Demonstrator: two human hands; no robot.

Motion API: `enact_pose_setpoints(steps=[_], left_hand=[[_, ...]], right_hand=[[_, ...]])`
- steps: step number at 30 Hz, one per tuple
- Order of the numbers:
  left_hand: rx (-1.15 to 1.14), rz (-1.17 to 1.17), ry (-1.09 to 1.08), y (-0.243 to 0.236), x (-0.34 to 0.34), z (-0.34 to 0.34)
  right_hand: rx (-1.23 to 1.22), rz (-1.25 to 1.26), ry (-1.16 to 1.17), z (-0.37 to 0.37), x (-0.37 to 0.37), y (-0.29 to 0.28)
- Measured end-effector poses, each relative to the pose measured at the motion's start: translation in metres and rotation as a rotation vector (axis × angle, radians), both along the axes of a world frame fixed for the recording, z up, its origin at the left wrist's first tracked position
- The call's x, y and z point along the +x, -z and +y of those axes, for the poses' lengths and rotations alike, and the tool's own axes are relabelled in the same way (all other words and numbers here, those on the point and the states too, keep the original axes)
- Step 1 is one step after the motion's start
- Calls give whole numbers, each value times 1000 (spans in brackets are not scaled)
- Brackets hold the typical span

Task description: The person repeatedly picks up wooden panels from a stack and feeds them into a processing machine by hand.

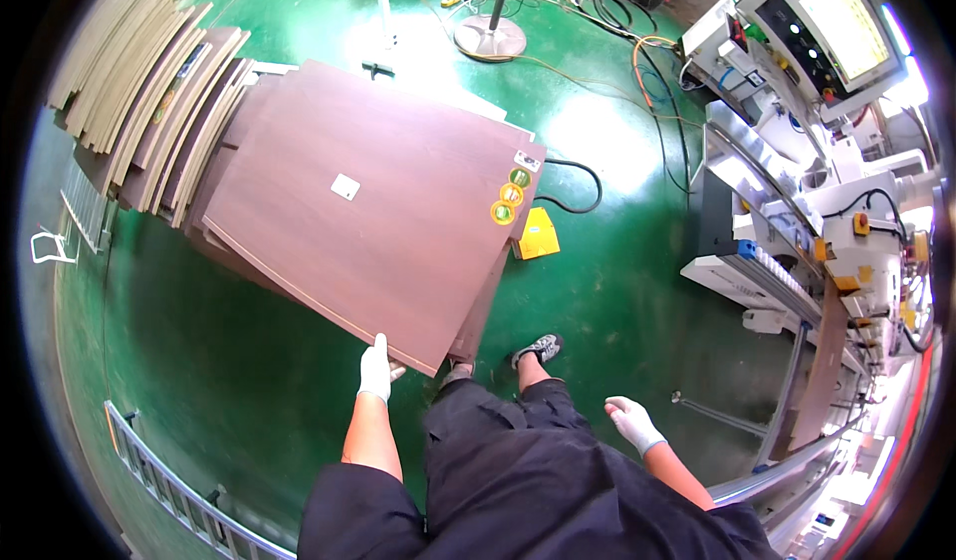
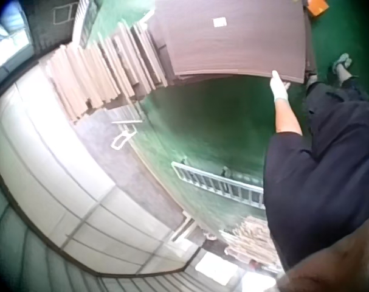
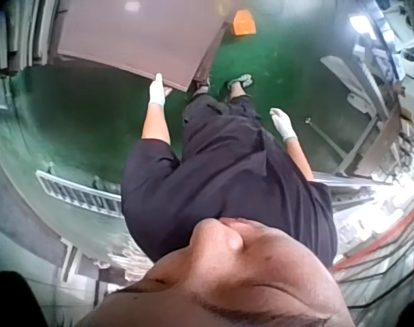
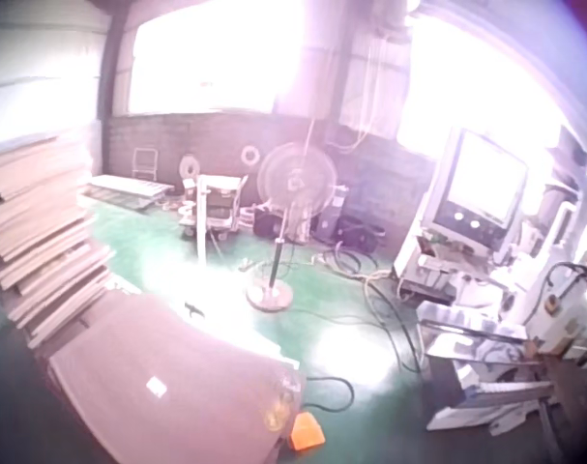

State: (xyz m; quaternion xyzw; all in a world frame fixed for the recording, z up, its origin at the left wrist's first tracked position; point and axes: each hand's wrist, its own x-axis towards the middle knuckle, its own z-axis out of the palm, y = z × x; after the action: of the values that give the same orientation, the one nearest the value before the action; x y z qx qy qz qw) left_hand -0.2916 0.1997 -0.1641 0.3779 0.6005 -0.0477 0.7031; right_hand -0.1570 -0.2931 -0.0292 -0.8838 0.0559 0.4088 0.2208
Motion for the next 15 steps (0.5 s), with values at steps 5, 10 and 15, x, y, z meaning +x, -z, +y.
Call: enact_pose_setpoints(steps=[5, 10, 15], left_hand=[[-13, 54, 95, 3, -8, -14], [-127, -35, 326, 8, -17, -96], [-94, 73, 405, 14, -50, -109]], right_hand=[[278, 137, 132, 12, -5, 74], [467, 504, 710, 97, 33, 108], [477, 54, 644, 174, 66, 168]])
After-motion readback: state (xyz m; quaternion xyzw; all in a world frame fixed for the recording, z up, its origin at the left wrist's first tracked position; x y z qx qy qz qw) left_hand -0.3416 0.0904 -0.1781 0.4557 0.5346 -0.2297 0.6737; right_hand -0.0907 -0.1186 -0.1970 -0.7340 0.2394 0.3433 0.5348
